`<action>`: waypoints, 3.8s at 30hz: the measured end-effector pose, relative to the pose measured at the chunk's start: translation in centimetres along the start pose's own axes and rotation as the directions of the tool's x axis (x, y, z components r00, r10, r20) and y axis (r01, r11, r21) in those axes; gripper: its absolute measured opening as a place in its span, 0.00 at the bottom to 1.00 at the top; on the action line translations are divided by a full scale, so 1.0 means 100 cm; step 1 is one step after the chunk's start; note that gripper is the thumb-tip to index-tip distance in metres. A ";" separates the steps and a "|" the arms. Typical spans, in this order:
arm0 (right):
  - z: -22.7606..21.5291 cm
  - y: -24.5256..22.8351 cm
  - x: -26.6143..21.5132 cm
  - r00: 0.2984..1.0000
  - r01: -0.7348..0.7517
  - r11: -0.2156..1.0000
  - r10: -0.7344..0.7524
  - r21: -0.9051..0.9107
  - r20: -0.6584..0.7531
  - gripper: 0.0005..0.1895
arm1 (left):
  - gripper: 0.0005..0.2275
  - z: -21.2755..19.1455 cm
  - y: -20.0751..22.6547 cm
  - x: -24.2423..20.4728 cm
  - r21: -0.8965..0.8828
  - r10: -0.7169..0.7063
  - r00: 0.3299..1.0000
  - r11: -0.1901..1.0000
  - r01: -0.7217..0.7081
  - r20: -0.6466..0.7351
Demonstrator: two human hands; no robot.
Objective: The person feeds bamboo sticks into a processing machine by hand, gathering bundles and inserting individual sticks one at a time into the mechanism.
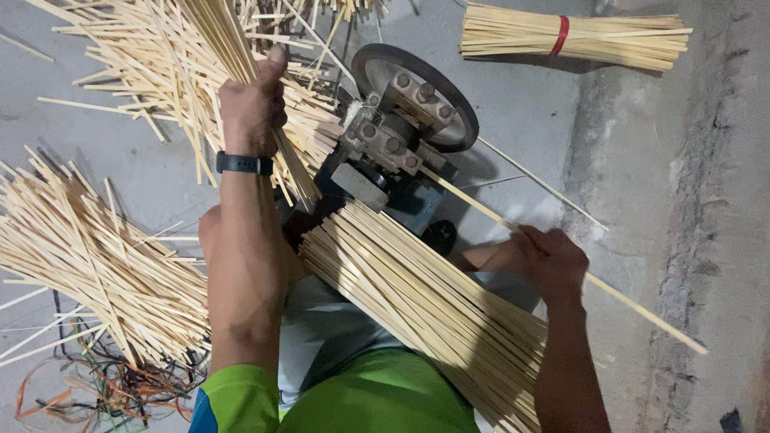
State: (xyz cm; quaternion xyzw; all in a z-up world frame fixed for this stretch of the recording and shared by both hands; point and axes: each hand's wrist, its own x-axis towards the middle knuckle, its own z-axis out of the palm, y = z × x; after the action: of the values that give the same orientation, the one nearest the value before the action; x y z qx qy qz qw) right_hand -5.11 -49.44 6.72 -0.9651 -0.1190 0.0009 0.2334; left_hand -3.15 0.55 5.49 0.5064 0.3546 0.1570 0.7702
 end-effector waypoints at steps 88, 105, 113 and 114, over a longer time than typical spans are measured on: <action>-0.006 -0.025 0.026 0.964 0.260 0.917 -0.263 0.302 -0.032 0.04 | 0.10 0.085 0.036 -0.103 0.443 -0.058 0.602 0.733 -0.516 0.796; 0.025 -0.064 0.034 0.996 0.053 0.962 -0.031 -0.268 0.084 0.15 | 0.15 0.010 -0.020 0.013 0.185 -0.015 0.999 0.983 0.006 0.048; 0.023 -0.060 0.030 0.935 0.311 0.902 -0.233 -0.301 0.268 0.36 | 0.16 0.036 -0.042 0.020 0.265 -0.084 0.991 0.963 0.054 0.104; 0.026 -0.056 0.030 0.935 0.311 0.901 -0.233 -0.303 0.269 0.36 | 0.17 0.038 -0.044 0.022 0.186 -0.085 0.985 0.981 0.057 0.149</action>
State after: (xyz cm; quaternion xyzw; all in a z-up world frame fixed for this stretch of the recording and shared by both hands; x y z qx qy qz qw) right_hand -3.68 -42.74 7.13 -0.9580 -0.2774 0.0571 0.0456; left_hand 0.52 -2.59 1.66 0.5718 0.3238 0.0562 0.7517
